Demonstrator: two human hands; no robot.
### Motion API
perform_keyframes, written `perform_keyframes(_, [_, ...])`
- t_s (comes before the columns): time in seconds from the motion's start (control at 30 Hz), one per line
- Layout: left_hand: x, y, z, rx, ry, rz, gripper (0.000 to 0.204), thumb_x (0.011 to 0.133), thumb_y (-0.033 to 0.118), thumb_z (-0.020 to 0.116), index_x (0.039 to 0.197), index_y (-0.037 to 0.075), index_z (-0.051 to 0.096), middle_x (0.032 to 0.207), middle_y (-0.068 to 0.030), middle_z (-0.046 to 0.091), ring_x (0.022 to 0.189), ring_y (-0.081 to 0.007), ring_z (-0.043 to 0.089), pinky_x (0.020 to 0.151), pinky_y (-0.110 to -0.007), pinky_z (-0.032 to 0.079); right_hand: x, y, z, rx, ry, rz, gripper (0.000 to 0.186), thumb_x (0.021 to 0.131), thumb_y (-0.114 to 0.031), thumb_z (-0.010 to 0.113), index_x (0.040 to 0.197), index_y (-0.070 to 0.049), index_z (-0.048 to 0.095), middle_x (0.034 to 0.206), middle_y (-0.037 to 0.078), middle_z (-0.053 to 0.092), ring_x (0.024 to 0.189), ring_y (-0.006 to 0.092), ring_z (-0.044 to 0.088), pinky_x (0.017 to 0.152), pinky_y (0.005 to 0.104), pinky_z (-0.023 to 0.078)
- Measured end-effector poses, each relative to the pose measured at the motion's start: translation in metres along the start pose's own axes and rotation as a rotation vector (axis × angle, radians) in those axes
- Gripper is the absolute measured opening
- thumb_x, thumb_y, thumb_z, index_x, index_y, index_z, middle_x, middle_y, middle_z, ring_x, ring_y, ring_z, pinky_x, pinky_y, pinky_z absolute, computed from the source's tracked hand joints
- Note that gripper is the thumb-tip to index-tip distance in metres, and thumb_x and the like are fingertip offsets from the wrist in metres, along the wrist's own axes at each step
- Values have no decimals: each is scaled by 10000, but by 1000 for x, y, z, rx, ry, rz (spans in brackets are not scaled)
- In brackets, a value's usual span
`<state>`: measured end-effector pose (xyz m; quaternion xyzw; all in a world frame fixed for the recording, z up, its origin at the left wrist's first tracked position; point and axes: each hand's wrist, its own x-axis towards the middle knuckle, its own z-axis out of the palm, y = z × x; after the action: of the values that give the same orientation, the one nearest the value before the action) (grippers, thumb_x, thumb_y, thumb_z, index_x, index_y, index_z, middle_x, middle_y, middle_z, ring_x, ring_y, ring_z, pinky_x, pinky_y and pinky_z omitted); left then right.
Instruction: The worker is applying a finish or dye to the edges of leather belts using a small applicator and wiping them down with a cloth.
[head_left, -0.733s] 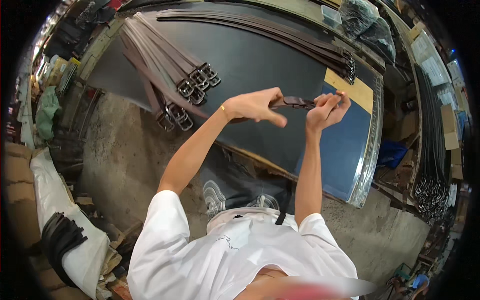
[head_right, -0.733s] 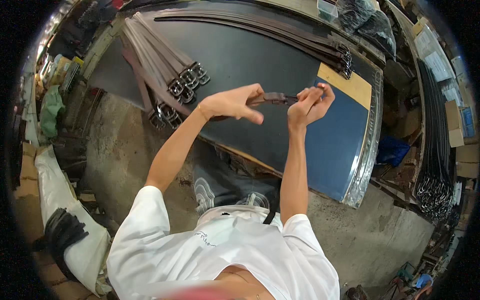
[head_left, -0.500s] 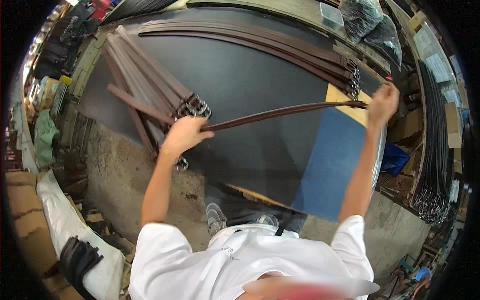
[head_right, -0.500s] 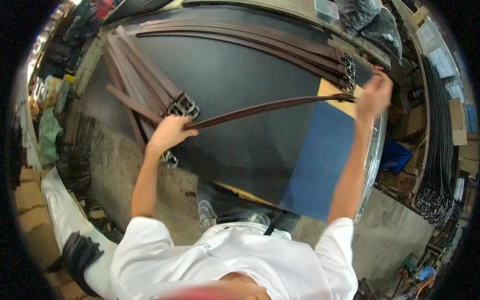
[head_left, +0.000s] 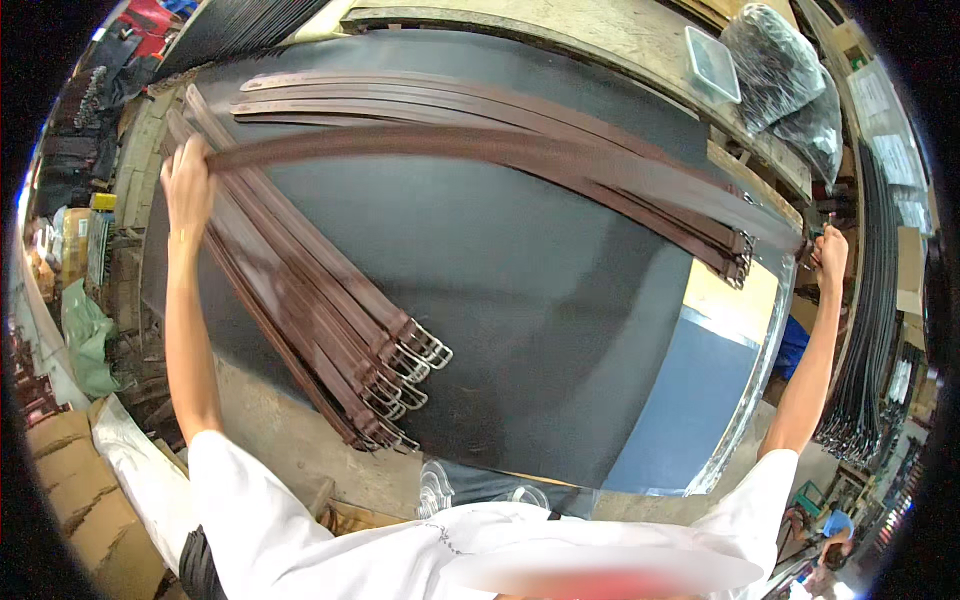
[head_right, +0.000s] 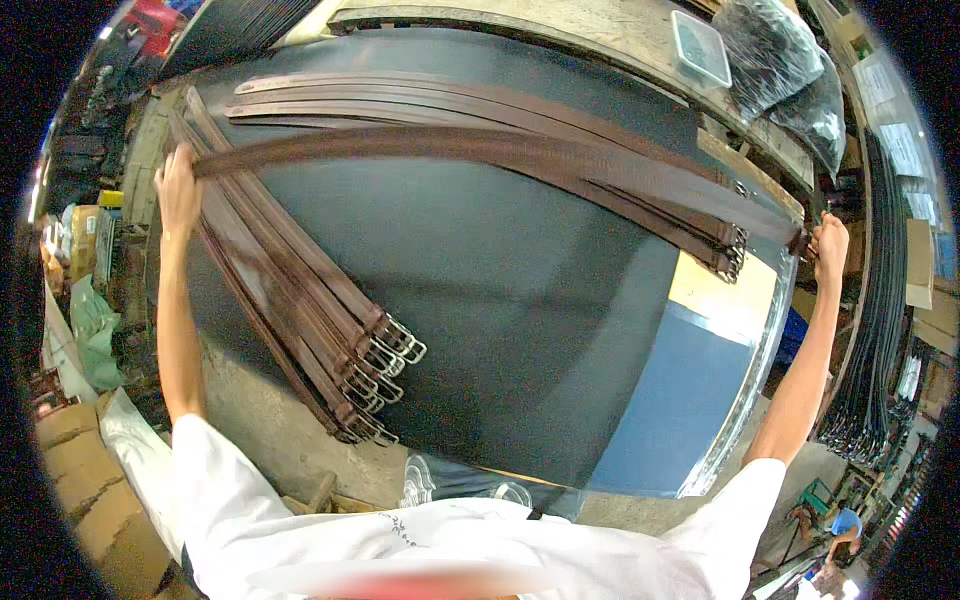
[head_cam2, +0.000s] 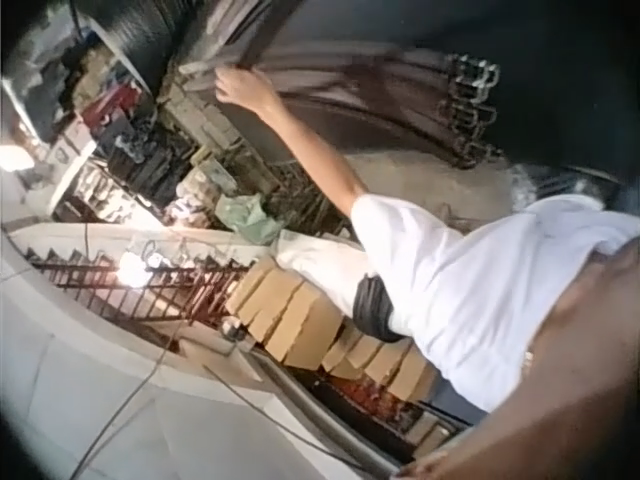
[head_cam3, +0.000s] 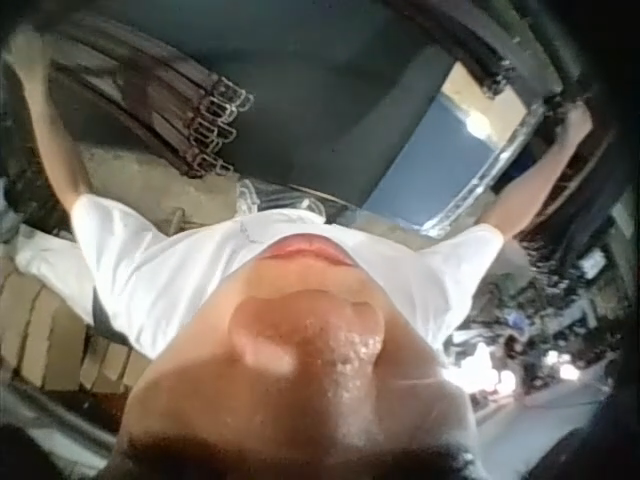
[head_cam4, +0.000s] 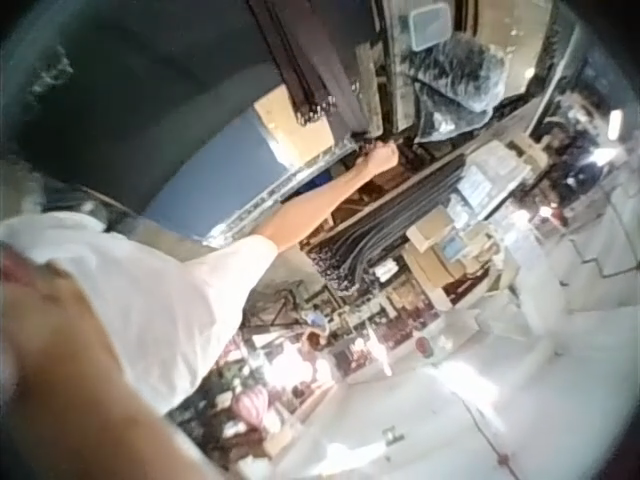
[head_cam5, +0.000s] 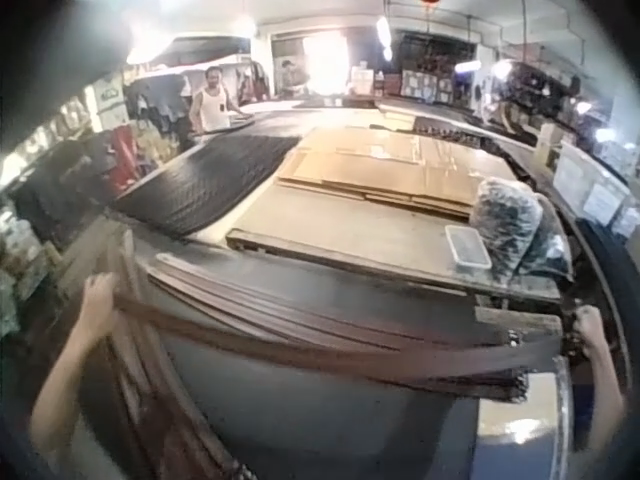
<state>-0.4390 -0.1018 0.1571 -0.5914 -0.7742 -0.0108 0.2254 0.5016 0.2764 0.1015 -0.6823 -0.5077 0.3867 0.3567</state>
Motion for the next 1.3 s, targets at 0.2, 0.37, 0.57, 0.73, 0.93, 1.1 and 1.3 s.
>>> perform_keyframes(0.2, [126,-5,155,429,-161,42,353,918,170,553,1264,216,608,1379,-40,523,1300,-251,464,1029,-621,373,58,61,34,-952,415,-349,367,963,-249,429,1119,17,630,1137,268,656,1106,452,601,963,507,459])
perform_keyframes(0.37, [126,20,228,93,-156,-464,276,948,147,510,1202,202,602,1326,-148,481,1259,-388,510,935,-559,482,26,89,74,-864,534,-308,326,1007,-234,437,1213,-21,575,1201,273,639,1120,465,606,936,512,470])
perform_keyframes(0.57, [126,-22,268,-183,-227,-518,376,931,174,533,1307,181,548,1327,-262,511,1255,-433,535,1015,-542,458,55,114,49,-813,646,-535,338,1020,-229,447,1241,-11,580,1192,214,651,1091,405,626,919,472,494])
perform_keyframes(0.73, [137,33,259,-249,-311,-263,640,864,197,592,1483,223,430,1479,-198,468,1334,-427,470,1074,-543,417,25,117,-13,-701,568,-775,358,996,-295,474,1200,-55,645,1149,190,664,1066,367,629,940,420,494])
perform_keyframes(0.93, [55,64,96,-231,-167,79,474,983,183,584,1440,89,498,1475,-204,457,1368,-378,433,1122,-445,367,-91,38,71,-154,260,-309,279,985,-177,600,1144,37,683,929,81,737,837,112,686,762,257,544])
perform_keyframes(1.1, [-1,190,-14,-334,-205,362,457,989,158,570,1430,61,502,1494,-176,445,1406,-348,400,1155,-437,328,-255,74,-9,-13,46,-274,263,963,-170,674,1127,35,685,944,59,706,844,109,662,789,249,547])
perform_keyframes(1.3, [-162,303,-97,-454,-364,464,465,968,131,575,1423,68,506,1518,-160,416,1424,-327,381,1179,-445,306,-414,163,-73,-130,-125,-80,178,967,-121,647,1056,29,681,863,11,655,784,76,588,730,242,491])
